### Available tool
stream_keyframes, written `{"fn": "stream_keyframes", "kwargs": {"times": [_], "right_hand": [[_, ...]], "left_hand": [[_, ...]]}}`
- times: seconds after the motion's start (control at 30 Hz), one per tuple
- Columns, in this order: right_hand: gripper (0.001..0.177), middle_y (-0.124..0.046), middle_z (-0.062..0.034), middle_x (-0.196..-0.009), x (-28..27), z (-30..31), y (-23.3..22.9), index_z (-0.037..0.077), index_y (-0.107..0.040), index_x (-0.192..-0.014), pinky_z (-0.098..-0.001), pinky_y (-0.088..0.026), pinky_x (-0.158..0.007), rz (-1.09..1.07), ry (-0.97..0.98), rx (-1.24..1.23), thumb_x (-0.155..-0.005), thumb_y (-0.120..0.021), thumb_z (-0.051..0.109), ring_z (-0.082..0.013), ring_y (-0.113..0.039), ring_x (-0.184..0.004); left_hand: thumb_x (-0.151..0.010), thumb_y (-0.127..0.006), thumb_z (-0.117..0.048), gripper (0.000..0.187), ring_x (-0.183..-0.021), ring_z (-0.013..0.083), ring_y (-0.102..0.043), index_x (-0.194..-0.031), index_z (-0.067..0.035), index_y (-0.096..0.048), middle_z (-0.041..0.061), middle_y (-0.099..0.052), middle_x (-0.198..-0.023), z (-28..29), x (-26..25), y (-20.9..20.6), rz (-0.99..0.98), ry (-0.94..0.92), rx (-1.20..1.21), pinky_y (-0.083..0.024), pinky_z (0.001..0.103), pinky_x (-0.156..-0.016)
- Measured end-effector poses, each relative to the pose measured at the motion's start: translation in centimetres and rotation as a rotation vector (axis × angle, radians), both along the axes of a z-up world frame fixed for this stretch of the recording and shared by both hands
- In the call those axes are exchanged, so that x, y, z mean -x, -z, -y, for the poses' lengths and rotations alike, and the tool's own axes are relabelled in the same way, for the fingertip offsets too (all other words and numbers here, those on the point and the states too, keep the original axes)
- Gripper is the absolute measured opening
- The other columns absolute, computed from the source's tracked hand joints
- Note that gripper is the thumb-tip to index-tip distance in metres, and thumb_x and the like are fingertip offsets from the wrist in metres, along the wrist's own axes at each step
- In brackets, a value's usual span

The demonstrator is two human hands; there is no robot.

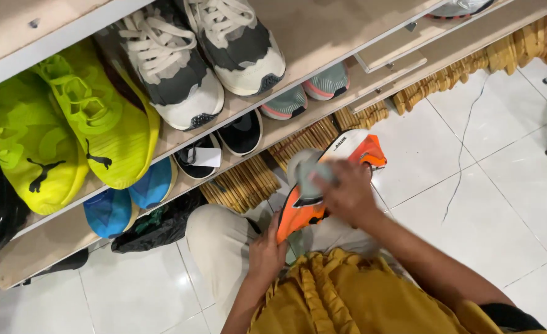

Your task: Cleaning several pairs of sneakers using a specialized cleaning brush/block in a shoe store.

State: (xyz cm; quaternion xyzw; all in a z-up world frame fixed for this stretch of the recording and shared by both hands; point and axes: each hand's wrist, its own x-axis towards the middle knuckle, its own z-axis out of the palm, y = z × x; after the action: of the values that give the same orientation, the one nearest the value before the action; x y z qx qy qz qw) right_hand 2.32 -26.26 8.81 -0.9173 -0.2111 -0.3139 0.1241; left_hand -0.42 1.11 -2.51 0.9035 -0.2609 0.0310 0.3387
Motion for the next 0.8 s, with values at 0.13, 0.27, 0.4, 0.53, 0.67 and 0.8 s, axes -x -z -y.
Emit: {"fn": "stream_keyframes", "kwargs": {"times": [0.13, 0.27, 0.4, 0.53, 0.67, 0.8], "right_hand": [[0.052, -0.063, -0.0196, -0.133, -2.9, 7.3, 0.5, 0.019, -0.068, -0.138, -0.0534, -0.044, -0.087, -0.018, 0.379, -0.093, -0.086, -0.068, 0.013, -0.0397, -0.059, -0.115], [0.052, -0.062, -0.0196, -0.129, -0.8, 1.6, -1.5, 0.020, -0.071, -0.129, -0.0552, -0.044, -0.087, -0.040, 0.176, -0.096, -0.077, -0.072, 0.014, -0.0401, -0.059, -0.112], [0.047, -0.061, -0.0152, -0.123, 0.4, -1.1, -0.2, 0.023, -0.071, -0.122, -0.0570, -0.044, -0.083, 0.003, -0.042, -0.043, -0.075, -0.074, 0.018, -0.0377, -0.059, -0.108], [0.058, -0.061, -0.0208, -0.131, -2.8, 6.5, 3.8, 0.019, -0.064, -0.140, -0.0516, -0.045, -0.092, -0.018, 0.229, -0.209, -0.083, -0.068, 0.008, -0.0397, -0.058, -0.115], [0.050, -0.065, -0.0175, -0.123, -4.3, 16.2, 12.4, 0.011, -0.059, -0.147, -0.0442, -0.048, -0.097, -0.475, 0.297, -0.987, -0.098, -0.057, 0.006, -0.0335, -0.057, -0.111], [0.044, -0.065, -0.0140, -0.118, -3.1, 16.3, 11.6, 0.006, -0.061, -0.144, -0.0398, -0.047, -0.089, -0.815, 0.287, -1.564, -0.100, -0.055, 0.008, -0.0271, -0.055, -0.104]], "left_hand": [[-0.079, -0.069, -0.007, 0.082, -0.075, 0.0412, -0.068, -0.155, -0.008, -0.037, 0.022, -0.071, -0.095, 0.5, 0.1, -2.2, 0.013, 0.017, 0.055, -0.055, 0.050, -0.066], [-0.080, -0.068, -0.006, 0.082, -0.079, 0.0415, -0.067, -0.156, -0.008, -0.037, 0.021, -0.071, -0.097, 0.7, -0.4, -1.5, 0.017, 0.015, 0.038, -0.055, 0.050, -0.069], [-0.080, -0.071, -0.010, 0.081, -0.079, 0.0421, -0.067, -0.154, -0.008, -0.037, 0.021, -0.070, -0.095, 0.1, 0.2, -0.1, 0.015, 0.027, -0.020, -0.054, 0.051, -0.068], [-0.081, -0.070, -0.010, 0.079, -0.076, 0.0417, -0.068, -0.154, -0.011, -0.038, 0.021, -0.072, -0.093, 0.1, -0.2, -1.3, -0.036, -0.022, 0.014, -0.055, 0.051, -0.066], [-0.081, -0.068, -0.007, 0.079, -0.076, 0.0424, -0.069, -0.155, -0.012, -0.038, 0.022, -0.073, -0.096, 0.3, -0.5, -2.2, 0.034, -0.029, 0.057, -0.055, 0.051, -0.065], [-0.082, -0.068, -0.008, 0.079, -0.077, 0.0434, -0.070, -0.155, -0.012, -0.037, 0.023, -0.074, -0.097, 0.4, -0.4, -2.2, -0.007, -0.043, 0.075, -0.056, 0.052, -0.065]]}}
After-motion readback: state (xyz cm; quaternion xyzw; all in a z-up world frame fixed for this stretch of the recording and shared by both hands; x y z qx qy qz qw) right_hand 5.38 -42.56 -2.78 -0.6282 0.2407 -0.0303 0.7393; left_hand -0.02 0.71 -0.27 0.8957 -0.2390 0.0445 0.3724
